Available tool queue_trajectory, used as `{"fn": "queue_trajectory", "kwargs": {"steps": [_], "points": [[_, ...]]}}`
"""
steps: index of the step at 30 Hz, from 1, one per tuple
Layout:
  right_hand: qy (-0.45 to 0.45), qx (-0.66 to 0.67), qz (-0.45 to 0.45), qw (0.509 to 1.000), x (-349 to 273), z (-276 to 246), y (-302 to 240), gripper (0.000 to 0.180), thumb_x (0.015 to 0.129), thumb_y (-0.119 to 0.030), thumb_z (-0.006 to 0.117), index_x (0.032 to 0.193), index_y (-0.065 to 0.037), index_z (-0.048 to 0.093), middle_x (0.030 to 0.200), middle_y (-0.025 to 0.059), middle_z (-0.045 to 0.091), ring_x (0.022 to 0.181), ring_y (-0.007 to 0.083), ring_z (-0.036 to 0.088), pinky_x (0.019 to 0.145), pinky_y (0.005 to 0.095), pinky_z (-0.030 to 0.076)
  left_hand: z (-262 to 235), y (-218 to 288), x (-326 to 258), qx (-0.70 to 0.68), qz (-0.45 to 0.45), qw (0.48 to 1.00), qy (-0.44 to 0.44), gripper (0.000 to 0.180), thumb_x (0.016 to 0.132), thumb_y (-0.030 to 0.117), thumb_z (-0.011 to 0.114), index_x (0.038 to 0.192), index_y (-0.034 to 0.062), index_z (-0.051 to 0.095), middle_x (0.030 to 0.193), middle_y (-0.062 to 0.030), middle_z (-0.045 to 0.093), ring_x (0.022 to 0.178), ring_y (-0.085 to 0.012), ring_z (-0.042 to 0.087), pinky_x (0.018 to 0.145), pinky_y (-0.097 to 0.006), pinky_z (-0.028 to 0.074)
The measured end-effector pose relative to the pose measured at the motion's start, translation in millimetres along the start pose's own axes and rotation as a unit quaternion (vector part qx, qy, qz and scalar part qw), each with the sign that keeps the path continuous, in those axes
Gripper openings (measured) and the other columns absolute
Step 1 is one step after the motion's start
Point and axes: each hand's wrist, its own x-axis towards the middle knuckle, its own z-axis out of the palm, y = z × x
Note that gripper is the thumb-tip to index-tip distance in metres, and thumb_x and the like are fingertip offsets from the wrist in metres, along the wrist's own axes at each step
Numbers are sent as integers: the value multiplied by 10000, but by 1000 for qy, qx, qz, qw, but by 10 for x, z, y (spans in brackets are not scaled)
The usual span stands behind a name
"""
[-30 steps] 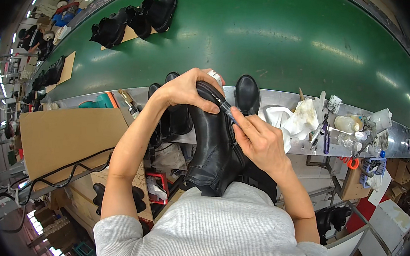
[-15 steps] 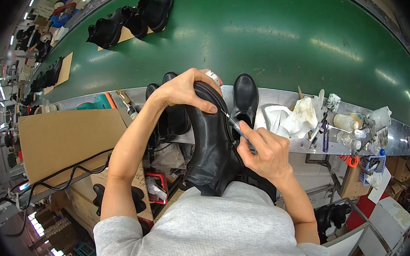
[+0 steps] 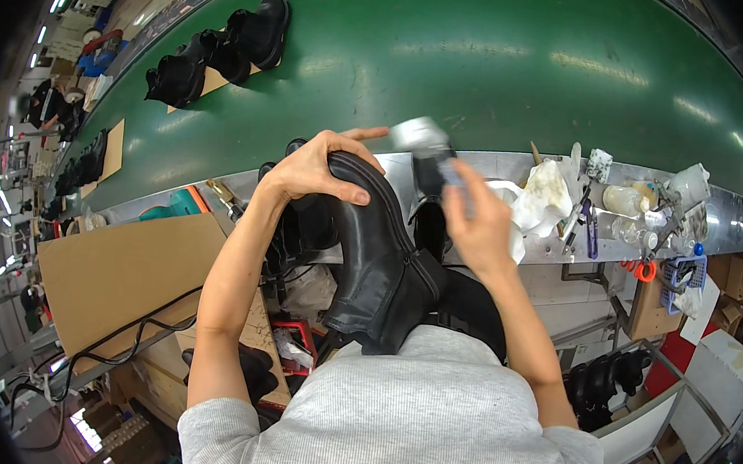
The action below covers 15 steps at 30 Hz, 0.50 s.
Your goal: Clean and inspect black leather boots at a footwear manufacturing station.
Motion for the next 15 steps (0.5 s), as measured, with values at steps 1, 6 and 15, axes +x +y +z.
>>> {"fn": "queue_trajectory", "kwargs": {"steps": [1,6,15], "points": [[40,-46,52,997,-71,-159,68,292,847,-141,543,1124,-50,558,888,143,655,710,284,645,623,358,498,-18,-77,-18,-8,18,1000,13,441,539,262,815,906,46,698,1104,-129,593,1074,-265,532,947,-342,369],[132,-238,232,934,-334,-1160,1059,343,898,-187,503,1221,-72,499,991,194,608,834,315,605,742,395,472,-222,-349,31,-113,-46,993,2,432,559,285,809,859,1,687,833,-73,632,819,-183,583,794,-285,438],[-143,34,235,961,-261,-28,807,418,913,-310,462,1177,9,515,1087,225,590,1025,342,563,890,379,425,-174,-1236,658,89,-267,946,158,646,667,601,680,876,-8,635,782,-109,617,770,-210,586,724,-321,468]]}}
